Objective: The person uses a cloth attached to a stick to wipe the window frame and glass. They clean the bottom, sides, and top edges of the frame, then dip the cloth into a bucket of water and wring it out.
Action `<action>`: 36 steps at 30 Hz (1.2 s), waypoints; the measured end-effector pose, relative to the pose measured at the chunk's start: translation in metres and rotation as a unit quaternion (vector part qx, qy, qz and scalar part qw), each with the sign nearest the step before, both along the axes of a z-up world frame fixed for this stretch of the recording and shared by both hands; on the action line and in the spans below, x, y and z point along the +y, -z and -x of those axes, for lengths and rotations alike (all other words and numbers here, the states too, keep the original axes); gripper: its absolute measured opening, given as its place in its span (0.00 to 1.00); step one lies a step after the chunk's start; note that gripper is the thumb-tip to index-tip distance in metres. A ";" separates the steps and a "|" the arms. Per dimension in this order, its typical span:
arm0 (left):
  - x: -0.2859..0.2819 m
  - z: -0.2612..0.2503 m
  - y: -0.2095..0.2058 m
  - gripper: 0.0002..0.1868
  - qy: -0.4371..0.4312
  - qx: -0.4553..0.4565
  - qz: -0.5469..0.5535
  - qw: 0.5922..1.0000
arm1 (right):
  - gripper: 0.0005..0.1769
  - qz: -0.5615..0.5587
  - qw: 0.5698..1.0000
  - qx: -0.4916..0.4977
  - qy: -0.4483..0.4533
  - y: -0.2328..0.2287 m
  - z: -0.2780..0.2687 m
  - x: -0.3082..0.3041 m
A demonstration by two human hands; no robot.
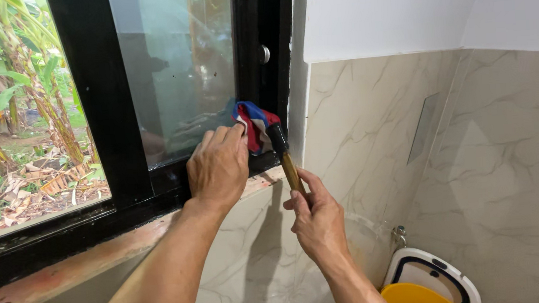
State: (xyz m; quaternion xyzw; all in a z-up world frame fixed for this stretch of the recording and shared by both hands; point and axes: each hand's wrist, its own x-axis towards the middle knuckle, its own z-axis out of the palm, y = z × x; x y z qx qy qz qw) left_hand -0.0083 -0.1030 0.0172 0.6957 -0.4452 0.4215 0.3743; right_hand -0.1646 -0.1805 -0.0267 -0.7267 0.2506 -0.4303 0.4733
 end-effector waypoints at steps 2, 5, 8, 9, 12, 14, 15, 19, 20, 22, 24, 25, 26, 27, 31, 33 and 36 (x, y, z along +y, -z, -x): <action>0.002 -0.002 0.007 0.17 0.020 -0.043 0.025 0.999 | 0.24 0.016 1.000 -0.004 0.017 0.002 -0.001 0.001; 0.001 -0.004 0.012 0.23 0.048 -0.035 0.037 0.998 | 0.24 0.003 1.000 0.000 0.031 -0.002 -0.007 -0.003; 0.003 -0.006 0.012 0.26 0.054 -0.033 0.025 0.998 | 0.23 0.023 0.999 -0.045 0.006 -0.008 -0.014 -0.008; 0.003 -0.005 0.012 0.26 0.054 -0.039 0.019 0.998 | 0.24 0.002 0.999 -0.034 0.002 -0.006 -0.014 -0.008; 0.004 -0.003 0.011 0.26 0.036 -0.041 -0.010 0.998 | 0.26 -0.049 0.999 -0.015 -0.008 0.004 -0.012 -0.005; 0.005 -0.001 0.011 0.22 0.037 -0.027 -0.018 0.999 | 0.26 -0.075 0.997 -0.022 -0.011 0.016 -0.010 0.000; 0.006 -0.001 0.011 0.21 0.038 -0.020 -0.022 0.999 | 0.26 -0.083 0.996 -0.027 -0.016 0.019 -0.011 0.001; 0.004 0.000 0.011 0.23 0.047 -0.048 0.001 0.998 | 0.26 -0.078 0.996 -0.044 -0.024 0.015 -0.016 -0.007; 0.005 0.000 0.011 0.24 0.049 -0.052 0.005 0.997 | 0.26 -0.068 0.996 -0.047 -0.026 0.011 -0.018 -0.010; 0.005 0.001 0.011 0.28 0.048 -0.048 0.000 0.998 | 0.25 -0.069 0.994 -0.066 -0.052 0.004 -0.020 -0.014; 0.005 0.001 0.009 0.34 0.040 -0.034 -0.017 0.998 | 0.25 -0.082 0.991 -0.073 -0.072 0.001 -0.020 -0.015; 0.005 0.001 0.008 0.37 0.042 -0.029 -0.023 0.998 | 0.25 -0.095 0.990 -0.071 -0.078 0.002 -0.019 -0.014; 0.006 0.002 0.008 0.40 0.043 -0.025 -0.029 0.998 | 0.25 -0.108 0.988 -0.069 -0.085 0.003 -0.018 -0.013; 0.006 0.002 0.008 0.44 0.044 -0.020 -0.035 0.998 | 0.26 -0.125 0.986 -0.063 -0.088 0.006 -0.017 -0.012; 0.006 0.002 0.008 0.46 0.025 -0.011 -0.059 0.998 | 0.26 -0.129 0.985 -0.063 -0.093 0.019 -0.015 -0.015; 0.004 0.001 0.009 0.42 0.016 -0.044 -0.052 0.998 | 0.23 -0.134 0.984 -0.063 -0.095 0.025 -0.016 -0.019; 0.003 -0.001 0.011 0.42 0.012 -0.048 -0.055 0.997 | 0.20 -0.178 0.976 -0.058 -0.109 0.029 -0.016 -0.025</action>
